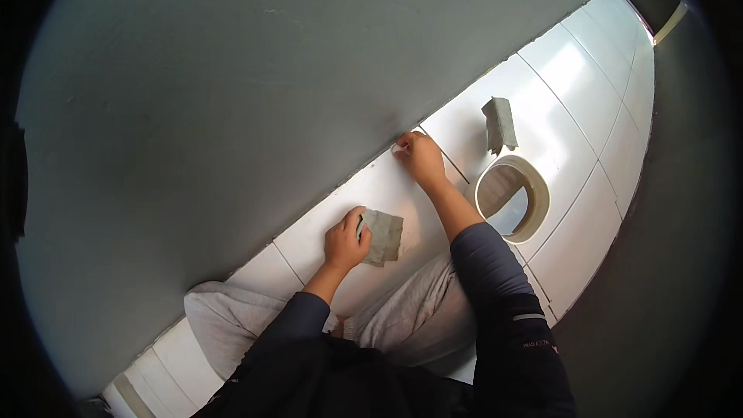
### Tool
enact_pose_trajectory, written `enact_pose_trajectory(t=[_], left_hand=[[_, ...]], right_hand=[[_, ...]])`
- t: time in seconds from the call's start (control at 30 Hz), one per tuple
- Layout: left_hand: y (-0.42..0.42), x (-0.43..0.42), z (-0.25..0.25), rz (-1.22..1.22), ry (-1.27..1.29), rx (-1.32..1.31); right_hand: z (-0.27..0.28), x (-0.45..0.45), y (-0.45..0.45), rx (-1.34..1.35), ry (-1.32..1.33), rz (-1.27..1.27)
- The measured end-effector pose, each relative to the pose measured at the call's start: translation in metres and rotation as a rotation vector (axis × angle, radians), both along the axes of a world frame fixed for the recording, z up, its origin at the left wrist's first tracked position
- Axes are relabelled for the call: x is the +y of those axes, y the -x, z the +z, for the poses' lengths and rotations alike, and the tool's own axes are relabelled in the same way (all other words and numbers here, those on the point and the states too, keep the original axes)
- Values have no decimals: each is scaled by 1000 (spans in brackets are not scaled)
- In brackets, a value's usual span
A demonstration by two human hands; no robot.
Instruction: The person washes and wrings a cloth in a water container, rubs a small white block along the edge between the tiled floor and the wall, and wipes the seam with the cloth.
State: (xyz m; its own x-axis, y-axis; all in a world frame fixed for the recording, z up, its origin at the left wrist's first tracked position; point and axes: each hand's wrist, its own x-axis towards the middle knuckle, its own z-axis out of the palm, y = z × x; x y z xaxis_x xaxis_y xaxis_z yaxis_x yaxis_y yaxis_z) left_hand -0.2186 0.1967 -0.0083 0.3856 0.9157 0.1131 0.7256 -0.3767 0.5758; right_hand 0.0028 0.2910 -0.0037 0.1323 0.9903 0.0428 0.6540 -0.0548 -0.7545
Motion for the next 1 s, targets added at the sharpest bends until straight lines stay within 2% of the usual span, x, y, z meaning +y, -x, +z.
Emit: enact_pose_trajectory(t=[0.17,0.27,0.37,0.43,0.57,0.63,0.8,0.9,1.0], left_hand=[[-1,0,0,-2,-14,-10],[-1,0,-1,7,-21,-29],[0,0,-1,-6,-18,6],[0,0,0,-8,-16,6],[0,0,-1,-8,-22,-13],[-1,0,-1,6,-18,-30],[-2,0,-2,-11,-43,-24],[-1,0,-1,-1,-24,-17],[-2,0,-1,-5,-19,-26]], right_hand=[[-2,3,0,-14,-42,-52],[-3,6,-4,124,48,-106],[-2,6,-2,-4,129,-72],[-6,5,3,-27,44,-14],[-10,8,2,-42,-11,-51],[-8,12,-4,19,20,-194],[-5,6,10,-91,-61,-52],[-4,11,-2,-15,37,-246],[-4,7,12,-47,-28,-144]])
